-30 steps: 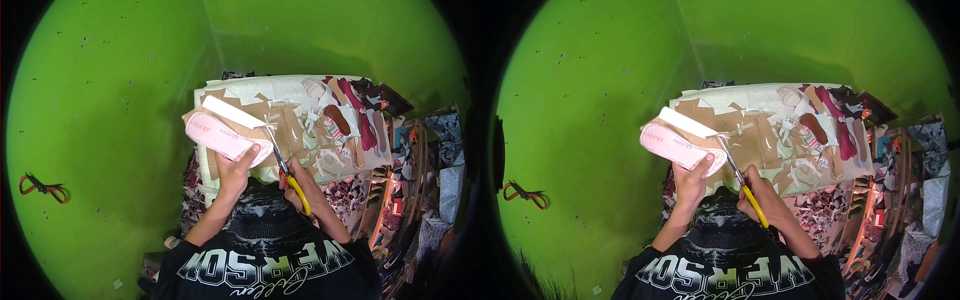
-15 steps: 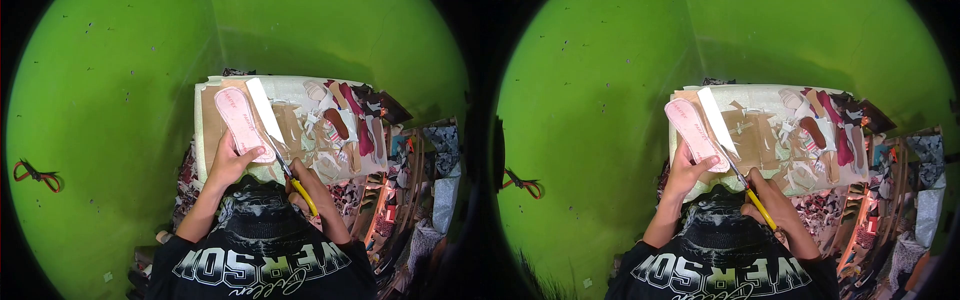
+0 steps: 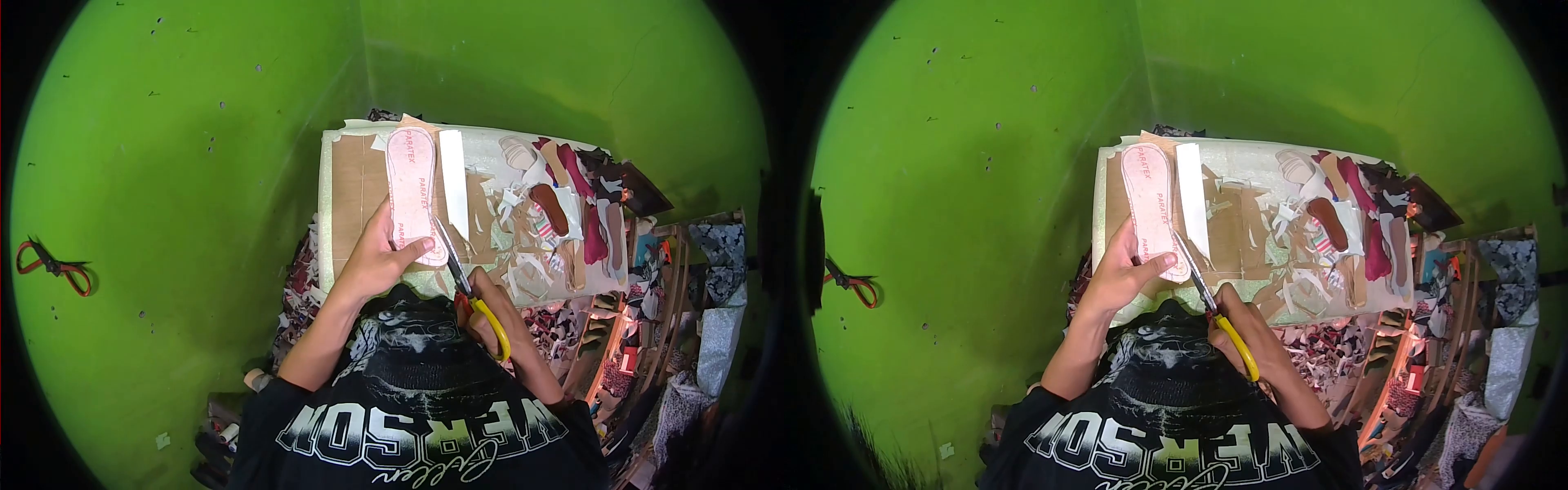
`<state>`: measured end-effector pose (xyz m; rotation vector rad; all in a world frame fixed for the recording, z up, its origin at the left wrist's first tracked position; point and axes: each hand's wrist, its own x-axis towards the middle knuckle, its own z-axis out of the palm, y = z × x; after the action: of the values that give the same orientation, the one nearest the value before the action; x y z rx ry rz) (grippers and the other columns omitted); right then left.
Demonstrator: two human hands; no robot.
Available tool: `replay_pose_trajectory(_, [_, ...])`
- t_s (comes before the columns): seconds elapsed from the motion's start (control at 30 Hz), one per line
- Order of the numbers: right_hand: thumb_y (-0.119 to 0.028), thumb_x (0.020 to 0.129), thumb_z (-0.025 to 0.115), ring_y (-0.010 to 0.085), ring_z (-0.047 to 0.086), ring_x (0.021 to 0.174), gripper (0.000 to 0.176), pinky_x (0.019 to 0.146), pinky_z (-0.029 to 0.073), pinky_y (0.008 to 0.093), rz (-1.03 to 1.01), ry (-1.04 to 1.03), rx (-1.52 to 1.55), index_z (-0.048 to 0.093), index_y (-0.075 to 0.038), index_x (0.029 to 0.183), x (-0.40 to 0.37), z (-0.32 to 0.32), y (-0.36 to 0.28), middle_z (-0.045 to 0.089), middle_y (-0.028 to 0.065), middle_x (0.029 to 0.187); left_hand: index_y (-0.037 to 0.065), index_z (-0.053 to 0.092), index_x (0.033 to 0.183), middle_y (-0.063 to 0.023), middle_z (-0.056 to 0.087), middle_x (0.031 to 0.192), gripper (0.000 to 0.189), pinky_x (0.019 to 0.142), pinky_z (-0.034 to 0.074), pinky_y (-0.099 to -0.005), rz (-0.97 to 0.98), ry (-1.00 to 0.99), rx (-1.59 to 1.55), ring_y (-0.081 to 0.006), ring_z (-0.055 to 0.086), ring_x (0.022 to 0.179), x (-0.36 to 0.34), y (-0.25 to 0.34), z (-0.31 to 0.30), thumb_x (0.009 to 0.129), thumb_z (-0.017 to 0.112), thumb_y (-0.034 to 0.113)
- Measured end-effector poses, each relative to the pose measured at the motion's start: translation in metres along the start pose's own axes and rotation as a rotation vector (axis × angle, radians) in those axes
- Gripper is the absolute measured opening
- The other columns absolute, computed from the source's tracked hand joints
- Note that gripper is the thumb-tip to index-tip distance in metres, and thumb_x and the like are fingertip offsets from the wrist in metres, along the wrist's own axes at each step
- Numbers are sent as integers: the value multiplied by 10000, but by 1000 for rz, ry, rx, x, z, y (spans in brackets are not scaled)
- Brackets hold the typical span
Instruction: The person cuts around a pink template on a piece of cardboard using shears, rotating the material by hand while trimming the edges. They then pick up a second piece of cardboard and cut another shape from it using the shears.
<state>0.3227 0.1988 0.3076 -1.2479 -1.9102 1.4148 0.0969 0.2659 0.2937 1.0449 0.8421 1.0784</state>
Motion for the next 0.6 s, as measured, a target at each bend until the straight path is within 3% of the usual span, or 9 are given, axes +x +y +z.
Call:
replay_pose_trajectory(0.13, [-434,937,547,364,557,674,464,657,448,404,-49,32,3,358,-14,1000,3,3,-11,543,170,739,-27,355,1411,-86,566,1238,636,983,441,-311,-9,-34,-5,-146,538,1136,-1,3,2,855,660,-73])
replay_pose_trajectory(0.23, [-395,911,584,357,564,679,460,666,453,397,36,24,-19,349,-14,1019,4,3,-5,557,172,751,-24,347,1420,-90,557,1262,653,986,440,-311,-10,-45,-3,-147,529,1156,-2,0,2,852,665,-68])
replay_pose_trajectory(0.33, [-461,906,610,351,573,678,532,659,455,393,29,8,29,356,-10,1029,7,5,-3,566,177,755,-23,338,1430,-92,547,1284,667,991,438,-310,-47,-54,-26,-148,522,1170,-3,-3,1,851,667,-65])
replay_pose_trajectory(0.43, [-472,923,468,270,539,661,472,659,439,352,-20,139,-36,407,-11,1004,12,19,6,544,136,753,-21,333,1436,-89,542,1288,674,993,438,-308,-24,-60,-35,-149,523,1169,-4,-9,4,851,665,-65])
replay_pose_trajectory(0.53, [-490,886,646,359,593,699,602,668,473,398,75,84,-10,404,35,1055,15,11,0,583,178,773,-22,330,1438,-82,545,1278,677,984,444,-305,-46,-62,-78,-149,528,1162,-4,-9,3,849,662,-71])
replay_pose_trajectory(0.6, [-483,876,660,361,594,724,616,688,477,402,-8,90,-87,416,48,1072,12,12,8,592,180,796,-20,325,1444,-79,547,1273,686,972,454,-305,-108,-75,-135,-148,532,1156,-6,-13,0,848,659,-76])
